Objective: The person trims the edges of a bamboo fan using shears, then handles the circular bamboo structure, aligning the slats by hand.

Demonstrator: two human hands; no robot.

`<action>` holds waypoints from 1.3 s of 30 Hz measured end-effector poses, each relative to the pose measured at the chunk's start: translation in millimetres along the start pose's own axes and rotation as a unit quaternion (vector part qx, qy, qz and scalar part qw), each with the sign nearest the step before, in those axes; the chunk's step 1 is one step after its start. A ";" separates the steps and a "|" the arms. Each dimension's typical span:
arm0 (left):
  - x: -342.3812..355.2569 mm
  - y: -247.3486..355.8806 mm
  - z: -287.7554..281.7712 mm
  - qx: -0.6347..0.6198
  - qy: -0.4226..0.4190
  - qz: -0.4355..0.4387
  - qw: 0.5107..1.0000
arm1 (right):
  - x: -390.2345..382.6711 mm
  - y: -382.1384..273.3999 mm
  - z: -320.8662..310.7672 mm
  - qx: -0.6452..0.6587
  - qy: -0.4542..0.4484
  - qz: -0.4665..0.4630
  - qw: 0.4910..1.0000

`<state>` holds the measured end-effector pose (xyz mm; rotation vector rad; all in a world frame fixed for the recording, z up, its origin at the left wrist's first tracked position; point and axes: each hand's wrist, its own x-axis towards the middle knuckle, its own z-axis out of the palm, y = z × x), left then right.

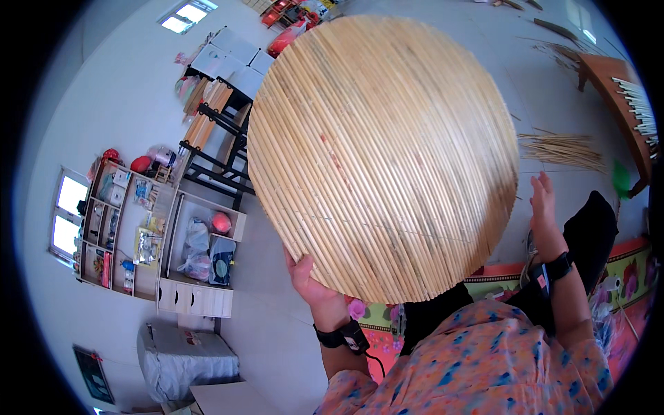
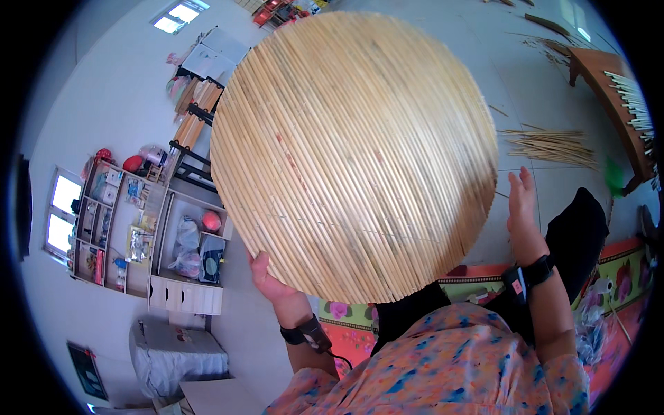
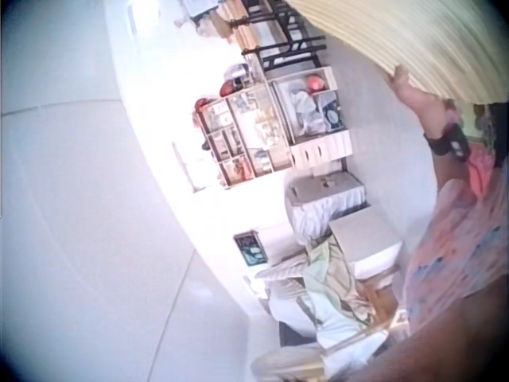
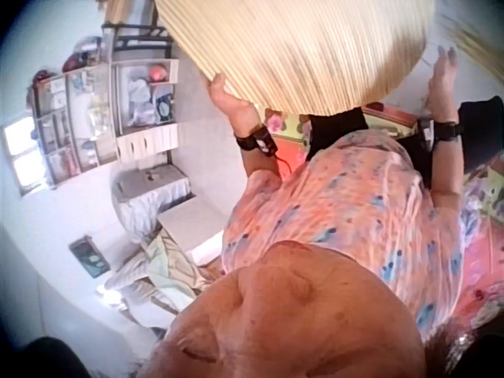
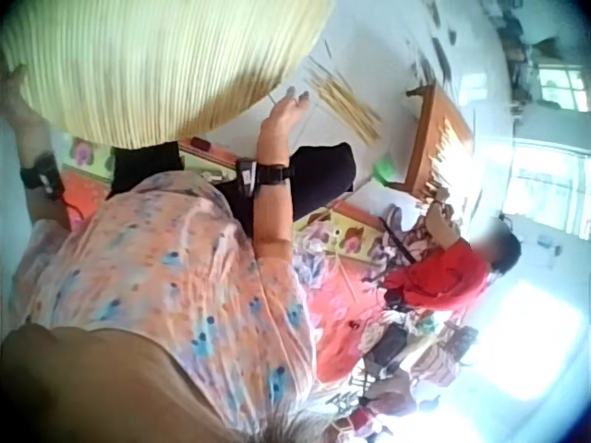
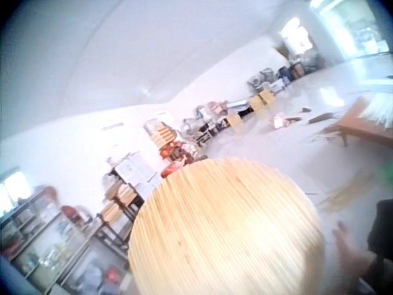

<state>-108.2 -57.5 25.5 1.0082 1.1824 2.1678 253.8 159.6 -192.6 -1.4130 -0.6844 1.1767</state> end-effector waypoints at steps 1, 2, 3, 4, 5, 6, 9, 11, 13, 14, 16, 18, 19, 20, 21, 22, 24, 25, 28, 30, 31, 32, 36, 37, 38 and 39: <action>-3.4 0.8 -2.0 -0.009 0.017 -0.008 1.000 | 4.2 0.3 -0.4 -0.003 -0.006 0.000 1.000; -6.9 2.2 -4.1 -0.018 0.033 -0.016 0.999 | 7.7 1.3 -0.2 0.010 0.011 0.041 0.999; -9.5 2.4 -3.6 -0.021 0.037 -0.017 0.999 | 10.0 -0.4 -1.2 0.023 0.031 0.080 0.996; -12.0 2.9 -2.4 -0.023 0.039 -0.022 0.999 | 9.4 -1.1 -0.4 0.022 0.049 0.083 0.995; -13.4 2.2 -2.6 -0.026 0.039 -0.027 0.999 | 8.1 3.6 -1.8 0.018 0.051 0.081 0.995; -16.5 -2.7 -5.4 -0.036 0.031 -0.029 0.998 | 11.2 13.6 -9.6 0.022 0.042 0.096 0.994; -19.9 -14.9 -9.9 -0.114 -0.054 -0.035 0.991 | 41.9 57.1 -33.2 0.090 0.056 0.061 0.992; -28.5 -13.6 -27.5 -0.142 -0.054 -0.045 0.987 | 11.4 44.9 -18.0 0.154 0.054 0.122 0.979; -34.2 -10.7 -30.4 -0.161 -0.035 -0.050 0.985 | -15.3 27.3 -5.5 0.207 0.085 0.128 0.966; -34.1 -10.7 -41.2 -0.093 0.007 -0.040 0.995 | -25.9 20.5 -2.7 0.255 0.106 0.145 0.950; -31.2 -9.6 -55.2 -0.029 0.042 -0.028 0.998 | -38.9 17.4 -8.5 0.299 0.084 0.120 0.943; -28.2 1.1 -67.4 0.014 -0.060 -0.002 0.998 | -49.0 10.8 -8.2 0.339 0.063 0.108 0.932; -24.4 4.0 -81.3 0.009 -0.065 0.001 0.998 | -50.0 6.4 -10.7 0.343 0.065 0.102 0.931; -17.9 6.7 -99.5 0.068 -0.058 -0.051 0.995 | -51.0 3.8 -15.4 0.365 0.069 0.097 0.923; -10.8 7.8 -115.1 0.110 -0.061 -0.079 0.989 | -52.2 2.1 -17.4 0.385 0.072 0.094 0.915; -2.0 9.6 -117.1 0.148 -0.068 -0.110 0.981 | -51.3 2.9 -21.6 0.384 0.084 0.089 0.915; 1.4 16.6 -90.2 0.135 -0.029 -0.152 0.979 | -50.1 3.0 -23.8 0.381 0.050 0.062 0.921; -0.3 25.1 -75.8 0.135 0.023 -0.188 0.973 | -57.3 -5.8 -14.5 0.387 0.065 0.051 0.918; -14.8 24.0 -80.4 0.323 -0.113 -0.074 0.937 | -80.2 -32.1 0.6 0.353 0.002 0.058 0.934; -24.8 11.4 -75.0 0.473 -0.170 0.166 0.848 | -79.8 -36.6 -2.7 0.332 -0.036 0.017 0.942; -29.4 0.8 -71.6 0.466 -0.130 0.155 0.861 | -84.1 -45.1 -1.8 0.319 -0.033 0.013 0.947; -33.4 -8.6 -73.8 0.417 -0.067 0.087 0.902 | -88.2 -49.3 -1.6 0.324 -0.015 0.021 0.946; -30.2 -26.4 -65.3 0.254 0.100 -0.055 0.960 | -107.0 -84.8 -8.6 0.257 -0.069 -0.017 0.964; -29.3 -26.3 -66.8 0.249 0.110 -0.059 0.960 | -113.3 -94.5 -8.6 0.239 -0.094 -0.032 0.966; -28.2 -27.9 -68.2 0.251 0.112 -0.063 0.959 | -117.1 -99.1 -8.7 0.199 -0.091 -0.028 0.975; -26.3 -29.3 -67.8 0.251 0.116 -0.062 0.959 | -118.9 -101.5 -10.3 0.202 -0.091 -0.027 0.975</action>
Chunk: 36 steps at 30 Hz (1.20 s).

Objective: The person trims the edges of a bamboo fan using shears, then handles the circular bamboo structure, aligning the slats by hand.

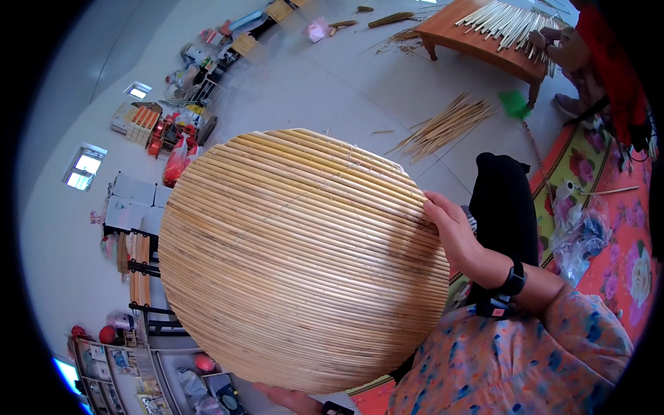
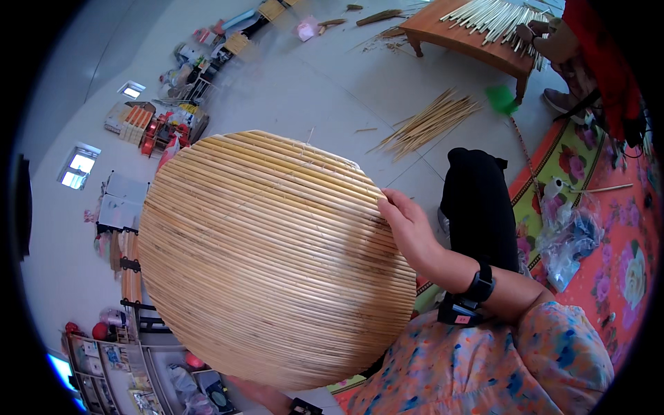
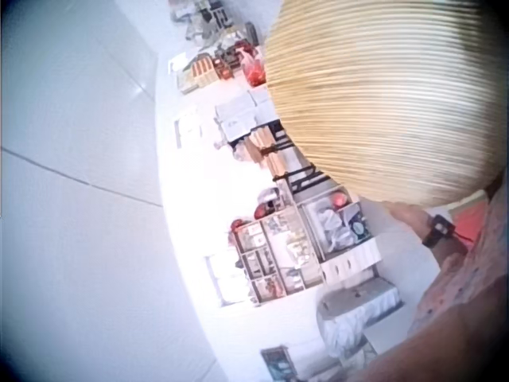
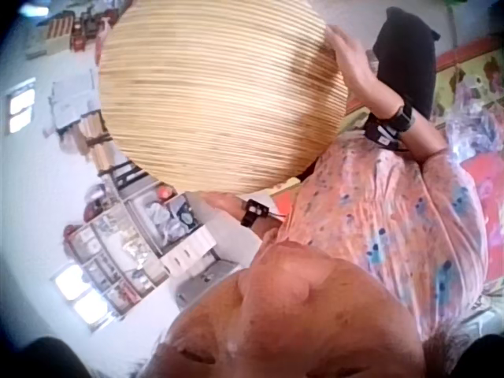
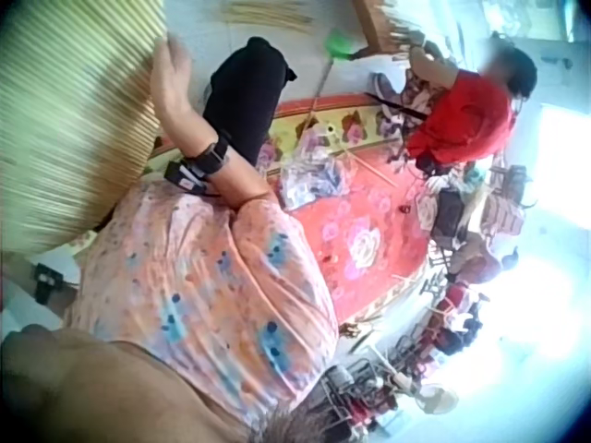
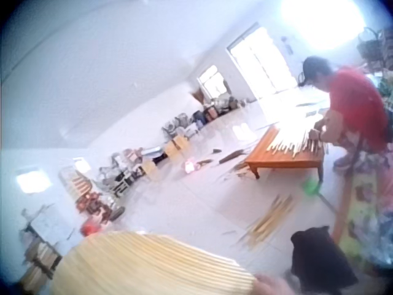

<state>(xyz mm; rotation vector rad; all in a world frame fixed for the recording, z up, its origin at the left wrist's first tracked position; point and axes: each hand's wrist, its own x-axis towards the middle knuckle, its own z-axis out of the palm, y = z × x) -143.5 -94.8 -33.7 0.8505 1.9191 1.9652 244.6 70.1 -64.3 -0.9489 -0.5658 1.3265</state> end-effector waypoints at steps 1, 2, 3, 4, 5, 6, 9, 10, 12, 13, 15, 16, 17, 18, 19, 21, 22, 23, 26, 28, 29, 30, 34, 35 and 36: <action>0.9 -0.6 0.6 -0.001 0.004 -0.003 1.000 | -1.2 -1.5 -1.5 -0.021 -0.014 -0.011 1.000; 1.1 -0.7 0.3 -0.001 0.008 -0.006 1.000 | -1.4 -1.5 -3.0 -0.042 -0.028 -0.022 0.998; 1.4 -1.6 1.0 -0.002 0.011 -0.007 1.000 | -2.1 -1.3 -4.2 -0.041 -0.028 -0.021 0.999; 2.3 -0.6 0.4 -0.004 0.013 -0.010 1.000 | -3.0 -0.9 -5.4 -0.078 -0.044 -0.055 0.994; 3.3 -1.2 1.6 -0.003 0.015 -0.012 1.000 | -3.6 -1.0 -5.9 -0.114 -0.059 -0.089 0.988; 3.8 -1.6 1.4 -0.001 0.017 -0.013 1.000 | -3.6 -1.7 -5.4 -0.114 -0.059 -0.087 0.988; 3.8 -3.7 3.5 0.000 0.024 -0.018 1.000 | -5.5 -10.2 -3.7 -0.150 -0.072 -0.116 0.979; 3.6 -4.2 3.4 -0.002 0.027 -0.022 0.999 | -5.2 -12.6 -3.9 -0.165 -0.076 -0.109 0.977; 3.9 -3.9 3.7 -0.002 0.030 -0.027 0.999 | -5.0 -16.6 -3.8 -0.179 -0.079 -0.101 0.975; 4.6 -4.4 5.3 -0.002 0.031 -0.029 0.999 | -5.2 -18.3 -3.1 -0.158 -0.076 -0.096 0.980; 5.0 -5.3 6.0 0.000 0.031 -0.035 0.999 | -4.0 -19.6 -2.7 -0.137 -0.071 -0.088 0.984; 5.0 -6.1 6.1 0.006 0.029 -0.039 0.999 | -2.6 -20.2 -3.0 -0.133 -0.077 -0.089 0.984; 5.7 -6.6 5.2 0.014 0.028 -0.038 0.999 | -0.9 -21.1 -3.9 -0.128 -0.082 -0.091 0.984; 7.2 -7.0 4.9 0.020 0.022 -0.037 0.999 | 2.3 -20.8 -5.9 -0.129 -0.079 -0.089 0.984; 8.2 -8.5 4.8 0.027 0.015 -0.037 0.999 | 6.9 -19.3 -8.3 -0.145 -0.087 -0.095 0.981; 12.3 -8.9 3.5 0.024 -0.014 -0.033 0.999 | 14.1 -22.0 -12.2 -0.161 -0.093 -0.099 0.978; 14.3 -8.7 4.0 -0.031 0.009 -0.060 0.998 | 17.7 -24.7 -13.5 -0.181 -0.106 -0.088 0.974; 16.3 -8.2 4.5 -0.085 0.031 -0.087 0.992 | 20.4 -27.3 -14.4 -0.202 -0.119 -0.077 0.969; 26.9 -20.9 -8.3 -0.132 0.001 -0.110 0.985 | 24.6 -36.7 -14.6 -0.191 -0.126 -0.012 0.973; 25.2 -18.5 -3.0 -0.130 -0.001 -0.113 0.985 | 21.9 -43.4 -9.9 -0.185 -0.115 -0.004 0.976; 24.2 -17.1 -0.3 -0.129 0.000 -0.114 0.985 | 21.4 -44.8 -8.8 -0.179 -0.107 0.003 0.978; 24.4 -15.1 0.7 -0.123 -0.003 -0.114 0.986 | 22.4 -45.2 -9.9 -0.178 -0.105 0.003 0.978; 22.6 -11.3 6.4 -0.104 -0.011 -0.115 0.988 | 29.0 -43.4 -11.8 -0.179 -0.108 -0.001 0.978; 21.2 -10.1 6.7 -0.099 -0.011 -0.114 0.988 | 30.1 -42.9 -10.9 -0.168 -0.104 0.003 0.980; 21.2 -9.5 8.6 -0.093 -0.012 -0.111 0.989 | 30.0 -45.4 -8.7 -0.168 -0.104 0.003 0.980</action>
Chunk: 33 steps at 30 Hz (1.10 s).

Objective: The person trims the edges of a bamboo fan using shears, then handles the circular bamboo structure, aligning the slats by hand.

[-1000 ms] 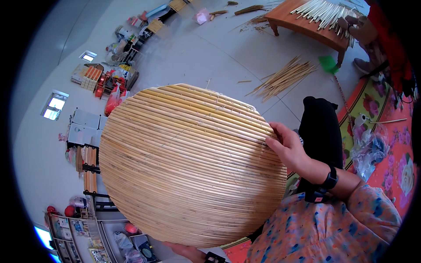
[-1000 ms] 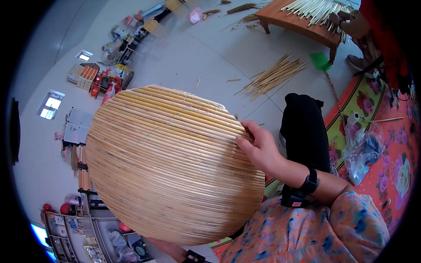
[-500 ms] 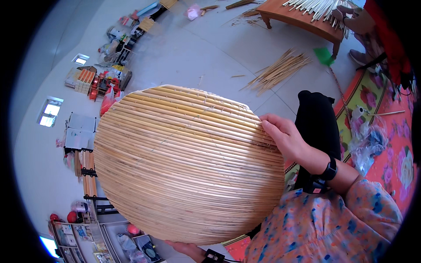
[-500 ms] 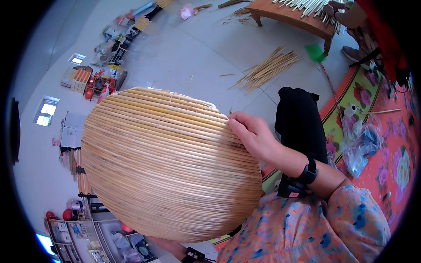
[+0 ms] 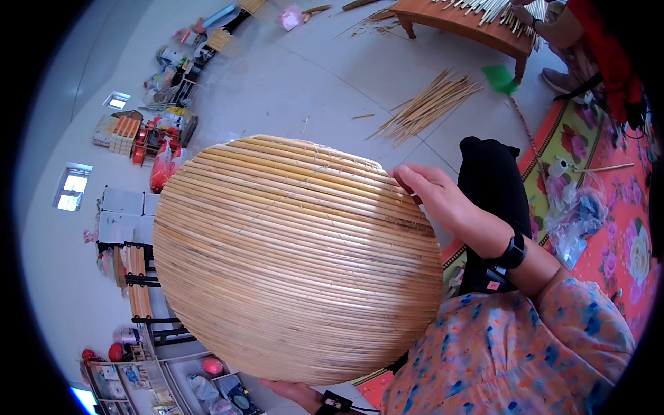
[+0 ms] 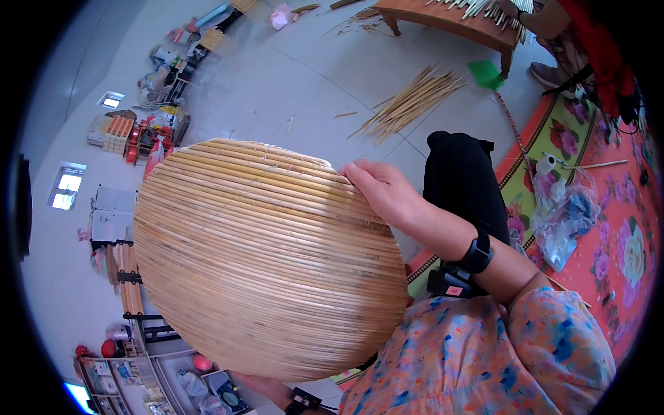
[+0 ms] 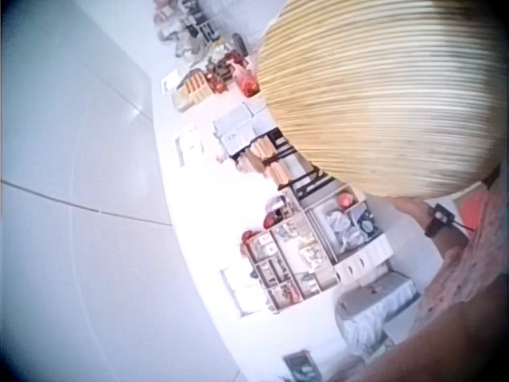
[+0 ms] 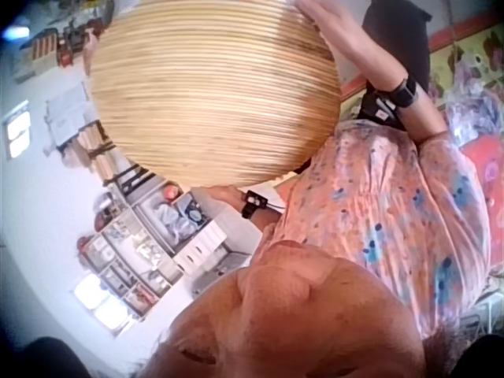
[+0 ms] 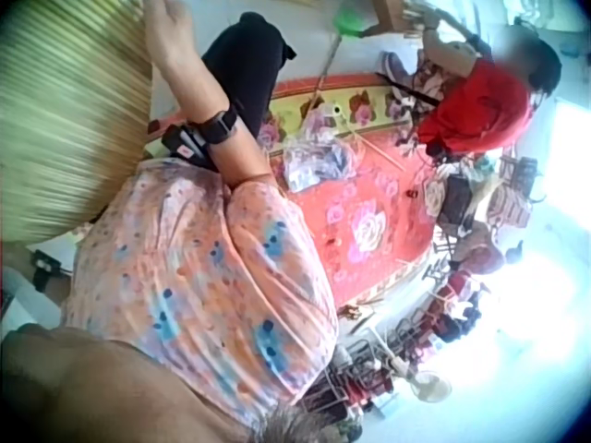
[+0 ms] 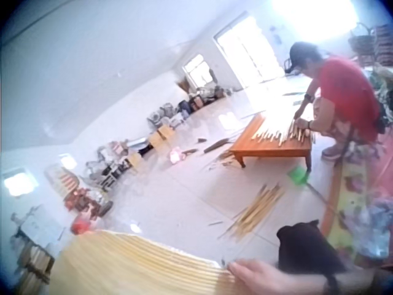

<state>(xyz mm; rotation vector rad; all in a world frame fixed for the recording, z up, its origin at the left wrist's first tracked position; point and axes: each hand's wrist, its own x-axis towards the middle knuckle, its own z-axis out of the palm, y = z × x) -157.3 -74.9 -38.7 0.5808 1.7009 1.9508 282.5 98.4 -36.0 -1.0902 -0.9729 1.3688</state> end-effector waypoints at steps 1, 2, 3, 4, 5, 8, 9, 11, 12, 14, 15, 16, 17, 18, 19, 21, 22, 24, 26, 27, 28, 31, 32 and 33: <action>-0.7 -0.1 1.7 0.007 -0.001 0.000 1.000 | -0.3 -5.0 1.7 0.000 0.009 -0.005 1.000; -1.1 0.0 3.9 0.014 -0.001 0.002 1.000 | 0.3 -8.1 3.6 0.001 0.019 -0.010 1.000; -1.4 0.2 4.5 0.017 -0.001 0.005 1.000 | 2.5 -8.6 5.3 0.001 0.017 -0.011 1.000; -2.1 0.4 5.8 0.022 0.000 0.008 1.000 | 5.3 -7.9 6.9 0.012 0.023 -0.011 1.000; -1.0 1.2 5.9 0.022 -0.003 0.011 1.000 | 8.1 -6.9 8.3 0.023 0.029 -0.011 0.999; -3.4 3.6 10.2 0.045 -0.006 0.009 0.999 | 19.1 -4.2 7.5 0.029 0.018 -0.003 0.999; -2.4 3.3 8.9 0.045 -0.006 0.008 0.999 | 22.8 -1.9 6.8 0.029 0.018 -0.002 0.999; 3.6 1.3 1.7 -0.003 -0.009 -0.015 1.000 | 29.9 2.6 5.8 0.063 0.018 -0.004 0.998; 7.9 -2.1 -3.1 -0.002 -0.011 -0.020 1.000 | 31.2 2.9 5.6 0.060 0.022 -0.002 0.998; 19.7 -12.4 -17.5 0.079 -0.058 0.023 0.995 | 32.3 3.6 5.0 0.100 0.032 0.035 0.994; 25.7 -17.4 -27.8 0.106 -0.072 0.038 0.991 | 31.5 3.9 5.5 0.098 0.033 0.038 0.994; 31.3 -19.2 -37.9 0.040 -0.081 0.015 0.996 | 30.2 3.5 5.8 0.092 0.028 0.055 0.994; 35.7 -22.1 -48.2 -0.026 -0.088 -0.008 0.996 | 28.8 3.8 5.7 0.085 0.023 0.072 0.994; 33.5 -20.2 -43.4 -0.026 -0.088 -0.011 0.996 | 26.8 3.2 4.9 0.082 0.025 0.074 0.994; 29.1 -15.4 -32.7 -0.019 -0.081 -0.007 0.997 | 25.1 4.4 3.8 0.096 0.015 0.080 0.992; 24.2 -12.7 -22.3 -0.010 -0.071 -0.006 0.997 | 21.2 7.0 2.2 0.107 0.004 0.092 0.990; 23.5 -12.1 -21.6 -0.010 -0.061 -0.007 0.998 | 19.0 8.4 1.7 0.109 0.011 0.086 0.990; 22.3 -11.1 -21.3 -0.009 -0.044 -0.010 0.999 | 15.1 13.2 -0.2 0.107 0.012 0.084 0.991; 21.3 -9.7 -21.2 -0.021 -0.074 0.010 0.997 | 10.3 23.1 -7.6 0.060 -0.010 0.110 0.992; 17.8 -6.4 -14.7 -0.019 -0.065 0.008 0.998 | 6.0 27.4 -10.0 0.057 -0.016 0.117 0.991; 11.4 -0.6 -7.3 -0.008 -0.049 -0.020 0.999 | 0.1 34.0 -10.3 0.063 0.000 0.128 0.990; 11.4 -1.0 -14.4 0.009 -0.065 -0.050 0.997 | -15.9 59.7 -11.4 0.065 0.030 0.202 0.977; 13.6 -2.8 -9.5 0.013 -0.070 -0.060 0.996 | -20.5 65.7 -15.0 0.065 0.055 0.244 0.966; 14.9 -1.7 -11.1 0.021 -0.069 -0.067 0.995 | -23.7 70.0 -15.4 0.055 0.049 0.263 0.962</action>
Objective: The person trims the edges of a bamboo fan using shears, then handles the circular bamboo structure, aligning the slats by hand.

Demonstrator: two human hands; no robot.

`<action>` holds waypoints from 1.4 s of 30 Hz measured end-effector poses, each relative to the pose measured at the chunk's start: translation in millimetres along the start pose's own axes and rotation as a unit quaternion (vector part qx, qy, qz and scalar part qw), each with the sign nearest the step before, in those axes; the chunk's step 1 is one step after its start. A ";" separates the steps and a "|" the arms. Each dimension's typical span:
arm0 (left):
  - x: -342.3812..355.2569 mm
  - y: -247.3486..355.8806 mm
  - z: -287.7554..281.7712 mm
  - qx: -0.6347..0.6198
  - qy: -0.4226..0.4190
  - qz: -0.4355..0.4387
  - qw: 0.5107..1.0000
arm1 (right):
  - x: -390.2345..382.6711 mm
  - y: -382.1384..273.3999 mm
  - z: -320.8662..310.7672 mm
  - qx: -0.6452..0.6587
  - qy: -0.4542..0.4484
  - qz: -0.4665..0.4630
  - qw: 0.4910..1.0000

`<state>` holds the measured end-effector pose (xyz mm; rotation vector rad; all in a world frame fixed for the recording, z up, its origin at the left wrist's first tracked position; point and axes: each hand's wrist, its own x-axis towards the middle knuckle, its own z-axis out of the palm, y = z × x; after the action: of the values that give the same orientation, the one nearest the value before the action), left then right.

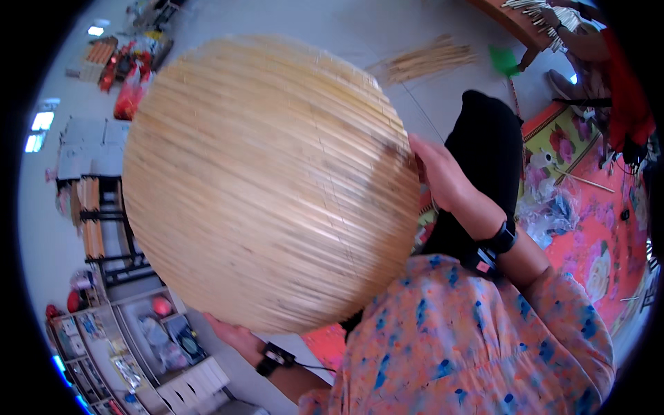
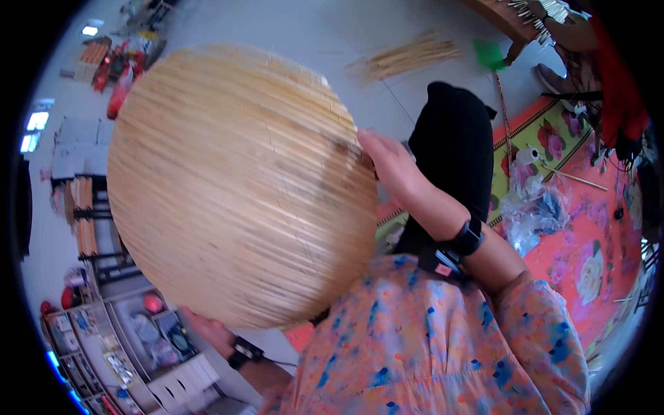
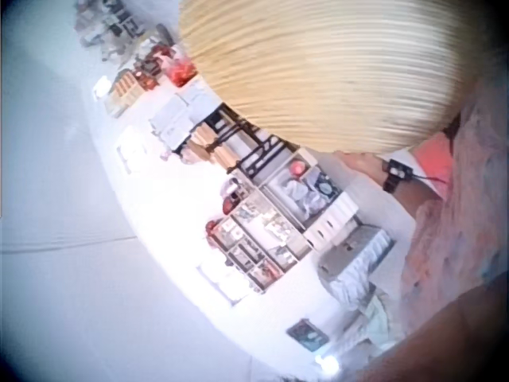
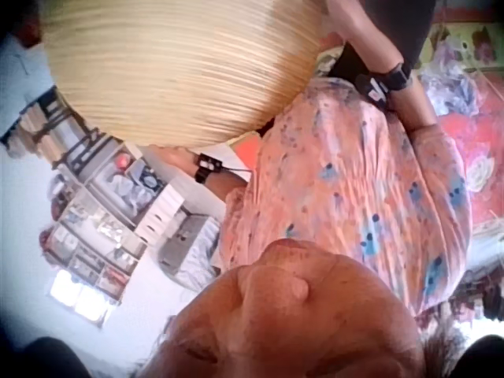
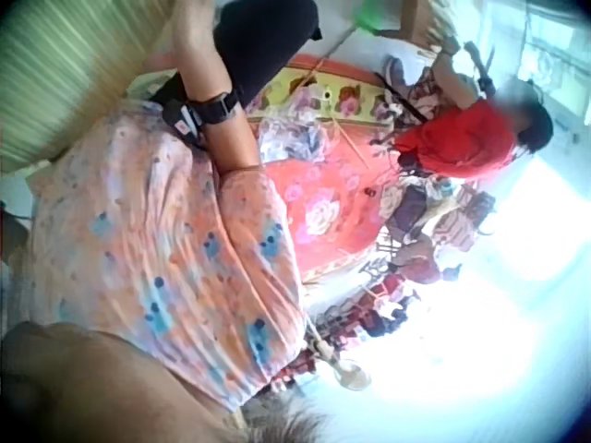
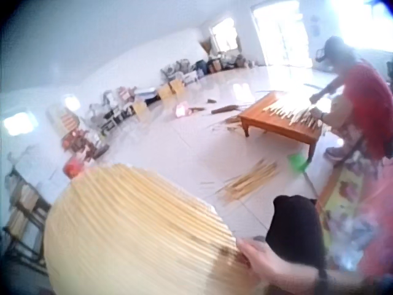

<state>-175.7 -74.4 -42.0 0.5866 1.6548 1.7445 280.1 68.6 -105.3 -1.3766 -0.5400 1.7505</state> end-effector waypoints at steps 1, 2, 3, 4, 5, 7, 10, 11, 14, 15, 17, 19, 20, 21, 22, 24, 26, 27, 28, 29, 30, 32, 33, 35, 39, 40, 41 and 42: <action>11.4 -6.7 -16.9 -0.012 -0.012 -0.008 1.000 | 0.9 2.0 1.0 0.011 0.000 -0.047 0.999; 24.0 -10.1 -33.5 -0.023 -0.026 -0.010 0.999 | 2.8 2.3 3.0 0.026 -0.003 -0.098 0.995; 33.8 -8.9 -40.0 -0.021 -0.016 -0.019 0.999 | 3.2 0.5 5.8 0.018 -0.004 -0.086 0.996; 42.8 -9.6 -45.2 -0.004 -0.015 -0.014 1.000 | 1.8 -3.4 9.3 0.050 -0.016 -0.115 0.992; 43.3 -10.3 -46.6 0.013 -0.012 -0.005 1.000 | 2.2 -7.4 14.2 0.083 -0.032 -0.144 0.986; 16.5 1.9 -7.5 0.071 -0.047 0.082 0.993 | 5.8 -14.8 17.8 0.085 -0.037 -0.161 0.983; 2.1 22.6 6.4 0.170 -0.057 0.205 0.962 | 7.7 -30.4 31.9 0.097 -0.045 -0.190 0.976; 4.7 25.6 11.2 0.207 -0.047 0.235 0.949 | 9.5 -35.4 33.6 0.108 -0.034 -0.205 0.972; -1.2 45.4 24.5 0.281 -0.067 0.281 0.915 | 16.5 -48.1 34.5 0.099 -0.043 -0.244 0.964; 2.0 51.0 27.4 0.281 -0.061 0.280 0.916 | 17.7 -52.3 36.1 0.112 -0.029 -0.249 0.962; 20.8 62.8 22.7 0.109 0.016 0.149 0.983 | 19.5 -59.7 36.8 0.107 -0.013 -0.255 0.961; 60.2 68.6 8.2 0.038 0.043 0.093 0.994 | 27.3 -64.5 30.3 0.126 -0.005 -0.267 0.955; 76.6 69.2 -2.5 -0.029 0.068 0.037 0.997 | 25.9 -66.8 32.3 0.127 0.004 -0.263 0.956; 81.6 69.7 -8.5 -0.031 0.072 0.036 0.996 | 25.7 -68.5 32.8 0.125 0.001 -0.263 0.957; 85.6 68.3 -14.4 0.044 0.022 0.084 0.995 | 26.2 -70.6 32.7 0.138 -0.005 -0.261 0.955; 78.9 74.0 -24.2 0.122 -0.016 0.133 0.983 | 28.9 -72.7 37.0 0.153 -0.022 -0.253 0.955; 63.6 72.5 21.3 0.016 0.010 0.051 0.999 | 25.6 -74.3 32.6 0.148 -0.014 -0.262 0.954; 57.9 69.9 21.1 0.015 0.014 0.052 0.998 | 24.1 -74.6 33.3 0.151 -0.017 -0.264 0.953; 53.1 66.8 19.3 0.055 -0.015 0.093 0.994 | 23.9 -75.0 33.6 0.149 -0.020 -0.263 0.953; 47.8 66.7 18.6 0.075 -0.027 0.114 0.990 | 23.8 -75.4 33.9 0.151 -0.023 -0.253 0.955; 44.3 65.6 21.0 0.094 -0.043 0.135 0.985 | 23.1 -76.2 31.7 0.153 -0.022 -0.245 0.957; 43.9 67.5 21.1 0.070 -0.068 0.096 0.991 | 23.5 -77.6 28.2 0.153 -0.014 -0.246 0.957; 48.7 66.8 18.7 0.062 -0.077 0.083 0.992 | 24.8 -77.6 26.2 0.155 -0.005 -0.246 0.957; 82.6 64.2 -8.0 -0.013 -0.073 -0.058 0.996 | 32.0 -70.7 21.9 0.141 0.018 -0.239 0.961; 58.7 46.1 8.2 -0.104 -0.055 -0.001 0.993 | 31.1 -64.1 22.6 0.152 -0.014 -0.244 0.958; 56.5 48.7 10.4 -0.116 -0.034 0.029 0.992 | 33.2 -58.0 15.5 0.135 -0.008 -0.231 0.964; 46.0 48.8 25.1 -0.127 -0.017 0.050 0.991 | 40.9 -52.6 8.3 0.118 0.041 -0.203 0.971; 37.7 54.7 38.4 -0.106 -0.003 0.051 0.993 | 56.1 -43.3 -8.0 0.095 0.060 -0.232 0.966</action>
<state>-182.6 -19.9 11.6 0.5855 1.4322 1.9602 298.9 137.3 -108.1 -1.1043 -0.5585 1.2949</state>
